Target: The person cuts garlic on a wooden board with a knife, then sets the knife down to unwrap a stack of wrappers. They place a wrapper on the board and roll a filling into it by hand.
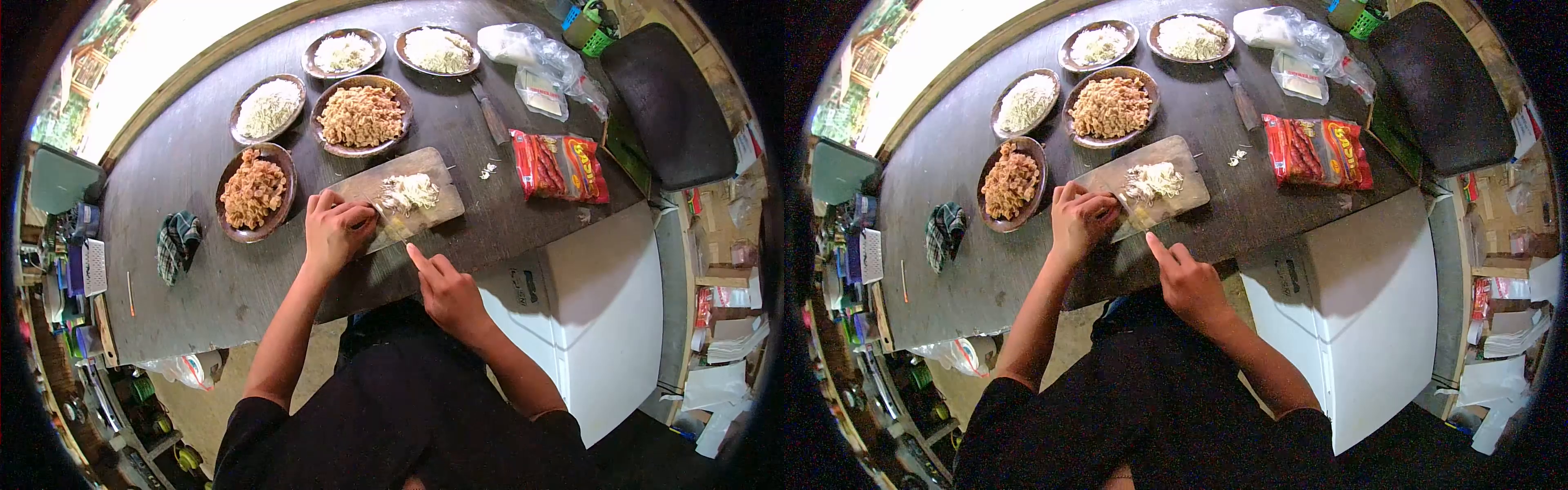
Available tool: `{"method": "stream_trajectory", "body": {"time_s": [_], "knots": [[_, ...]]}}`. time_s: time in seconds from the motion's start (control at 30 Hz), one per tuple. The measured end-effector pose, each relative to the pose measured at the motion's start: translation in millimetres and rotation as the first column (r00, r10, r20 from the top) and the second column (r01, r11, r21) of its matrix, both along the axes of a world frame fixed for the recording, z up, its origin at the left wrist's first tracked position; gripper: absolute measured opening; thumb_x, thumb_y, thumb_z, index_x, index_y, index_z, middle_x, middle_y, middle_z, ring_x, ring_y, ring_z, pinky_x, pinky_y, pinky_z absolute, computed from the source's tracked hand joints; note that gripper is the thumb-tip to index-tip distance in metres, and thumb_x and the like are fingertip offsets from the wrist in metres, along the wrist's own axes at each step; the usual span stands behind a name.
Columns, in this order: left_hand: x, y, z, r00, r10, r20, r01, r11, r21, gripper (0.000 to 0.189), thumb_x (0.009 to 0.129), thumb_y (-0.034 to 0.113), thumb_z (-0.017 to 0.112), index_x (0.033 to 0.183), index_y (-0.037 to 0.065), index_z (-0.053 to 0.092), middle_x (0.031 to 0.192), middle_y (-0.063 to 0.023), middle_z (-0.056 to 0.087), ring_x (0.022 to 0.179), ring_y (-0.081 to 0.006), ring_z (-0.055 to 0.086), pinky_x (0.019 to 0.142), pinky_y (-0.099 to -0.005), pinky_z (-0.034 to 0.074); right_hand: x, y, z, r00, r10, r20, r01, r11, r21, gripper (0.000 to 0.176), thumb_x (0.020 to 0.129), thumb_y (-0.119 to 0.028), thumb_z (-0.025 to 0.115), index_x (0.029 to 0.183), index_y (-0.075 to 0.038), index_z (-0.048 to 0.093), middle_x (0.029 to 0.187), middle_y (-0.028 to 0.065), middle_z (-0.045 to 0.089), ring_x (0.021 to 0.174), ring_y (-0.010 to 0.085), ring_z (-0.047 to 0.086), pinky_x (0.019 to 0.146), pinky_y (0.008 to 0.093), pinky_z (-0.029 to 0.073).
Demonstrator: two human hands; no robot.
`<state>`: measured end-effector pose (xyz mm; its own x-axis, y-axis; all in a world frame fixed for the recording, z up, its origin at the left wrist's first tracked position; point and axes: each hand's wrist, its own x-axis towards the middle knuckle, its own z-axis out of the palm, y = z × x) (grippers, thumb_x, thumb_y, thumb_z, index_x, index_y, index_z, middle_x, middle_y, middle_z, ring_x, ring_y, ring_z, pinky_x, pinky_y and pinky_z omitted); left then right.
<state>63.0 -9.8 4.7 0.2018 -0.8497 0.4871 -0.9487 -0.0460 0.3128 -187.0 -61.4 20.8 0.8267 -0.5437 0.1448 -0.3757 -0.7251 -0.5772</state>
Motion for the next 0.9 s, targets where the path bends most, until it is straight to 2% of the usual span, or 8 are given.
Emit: {"method": "stream_trajectory", "body": {"time_s": [0.1, 0.27, 0.43, 0.57, 0.77, 0.9], "knots": [[-1, 0, 0, 1.0, -0.007, -0.014, 0.007, 1.0, 0.001, 0.012, 0.074, 0.021, 0.083, 0.085, 0.02, 0.08, 0.092, 0.0093, 0.078, 0.082, -0.017, 0.057, 0.081, -0.0329, 0.043, 8, -1, -8, 1.0, -0.006, -0.027, 0.005, 1.0, -0.029, 0.063, 0.093, -0.008, 0.062, 0.154, -0.011, 0.046, 0.092, 0.0143, 0.055, 0.064, 0.0357, 0.065, 0.057, 0.0449, 0.057], [-2, 0, 1, 0.999, 0.008, -0.036, -0.008, 1.0, -0.002, 0.014, 0.072, 0.02, 0.085, 0.086, 0.021, 0.081, 0.092, 0.0098, 0.078, 0.081, -0.0158, 0.057, 0.081, -0.0322, 0.043, 15, -5, -11, 0.999, -0.027, -0.027, 0.026, 0.999, -0.045, 0.063, 0.092, -0.009, 0.062, 0.153, -0.011, 0.047, 0.093, 0.0148, 0.056, 0.065, 0.0363, 0.066, 0.058, 0.0462, 0.057], [-2, 0, 0, 0.999, 0.004, -0.032, -0.005, 1.0, -0.022, 0.016, 0.07, 0.019, 0.087, 0.084, 0.021, 0.08, 0.091, 0.0099, 0.078, 0.08, -0.0153, 0.058, 0.081, -0.0315, 0.042, 4, -4, -6, 0.998, -0.048, 0.043, 0.048, 0.999, -0.011, 0.061, 0.095, -0.009, 0.061, 0.154, -0.011, 0.047, 0.091, 0.013, 0.055, 0.064, 0.0358, 0.065, 0.057, 0.0458, 0.057], [-1, 0, -3, 1.0, 0.007, -0.016, -0.007, 1.0, 0.005, 0.012, 0.073, 0.021, 0.085, 0.082, 0.02, 0.078, 0.09, 0.0093, 0.078, 0.081, -0.016, 0.058, 0.081, -0.0321, 0.042, -2, 1, 6, 0.999, -0.034, -0.014, 0.035, 0.998, 0.046, 0.055, 0.096, -0.008, 0.061, 0.151, -0.011, 0.051, 0.089, 0.0129, 0.057, 0.068, 0.0359, 0.064, 0.059, 0.0459, 0.053], [0, 0, 1, 1.0, -0.004, -0.025, 0.004, 1.0, 0.022, 0.012, 0.073, 0.021, 0.084, 0.083, 0.019, 0.078, 0.09, 0.0089, 0.078, 0.081, -0.0166, 0.058, 0.081, -0.0327, 0.043, 5, 0, -7, 1.0, -0.008, 0.007, 0.008, 1.0, -0.01, 0.063, 0.094, -0.008, 0.061, 0.154, -0.011, 0.046, 0.091, 0.0129, 0.055, 0.064, 0.0353, 0.066, 0.056, 0.0456, 0.057], [-2, -1, 2, 1.0, -0.003, -0.026, 0.003, 1.0, 0.012, 0.012, 0.073, 0.021, 0.084, 0.084, 0.02, 0.079, 0.089, 0.0086, 0.078, 0.08, -0.0163, 0.058, 0.081, -0.0325, 0.044, 14, -1, -8, 0.998, -0.019, -0.057, 0.017, 0.999, -0.044, 0.065, 0.092, -0.008, 0.061, 0.155, -0.012, 0.044, 0.092, 0.0139, 0.055, 0.067, 0.0372, 0.067, 0.058, 0.0466, 0.058]]}}
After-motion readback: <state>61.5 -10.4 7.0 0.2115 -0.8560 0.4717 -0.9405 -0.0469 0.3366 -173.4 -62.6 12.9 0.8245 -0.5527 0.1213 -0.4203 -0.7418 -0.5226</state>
